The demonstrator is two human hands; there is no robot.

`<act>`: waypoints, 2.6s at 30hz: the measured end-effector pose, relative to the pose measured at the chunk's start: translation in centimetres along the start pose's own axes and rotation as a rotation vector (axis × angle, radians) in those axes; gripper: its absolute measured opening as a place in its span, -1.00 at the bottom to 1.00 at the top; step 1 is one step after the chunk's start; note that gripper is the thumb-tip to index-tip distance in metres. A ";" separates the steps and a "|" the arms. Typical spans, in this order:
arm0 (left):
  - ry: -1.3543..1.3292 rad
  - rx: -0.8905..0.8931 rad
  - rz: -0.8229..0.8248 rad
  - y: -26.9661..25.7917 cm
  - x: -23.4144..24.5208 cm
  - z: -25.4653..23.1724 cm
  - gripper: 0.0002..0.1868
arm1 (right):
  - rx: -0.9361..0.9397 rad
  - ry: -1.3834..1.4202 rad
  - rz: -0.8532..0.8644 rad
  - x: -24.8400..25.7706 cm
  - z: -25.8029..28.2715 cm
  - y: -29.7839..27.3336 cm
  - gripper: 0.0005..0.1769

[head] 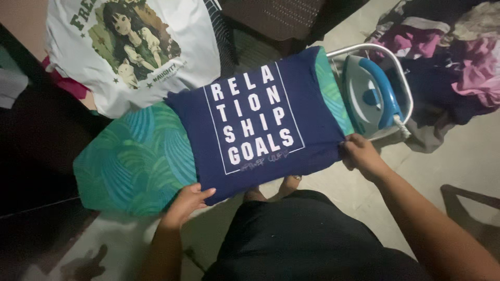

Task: The person irons a white t-shirt on an ironing board, then selects a navy blue t-shirt from a pile and irons it on both sides. The person uses a blue and white iron and adjusts the shirts during the process.

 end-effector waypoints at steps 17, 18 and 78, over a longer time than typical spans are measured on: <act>0.798 0.031 -0.443 0.7 0.8 1.0 -0.53 | -0.061 -1.293 -0.010 2.2 0.1 -0.3 -0.72; 0.812 0.002 -0.514 0.4 0.8 -0.1 -0.55 | 0.068 -1.320 -0.036 1.5 2.6 -0.5 -0.68; 1.353 -0.187 -0.178 2.4 -9.6 -23.6 0.35 | 0.142 -0.957 -0.252 -13.0 14.9 0.6 -0.44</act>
Point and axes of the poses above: each hand's wrist, its own y-axis towards the middle knuckle, its own x-axis out of the back of the hand, z = x × y, the point moved 6 cm from there along y, towards the middle knuckle, and after that the axes turned 11 degrees about y, right-handed, at the moved point
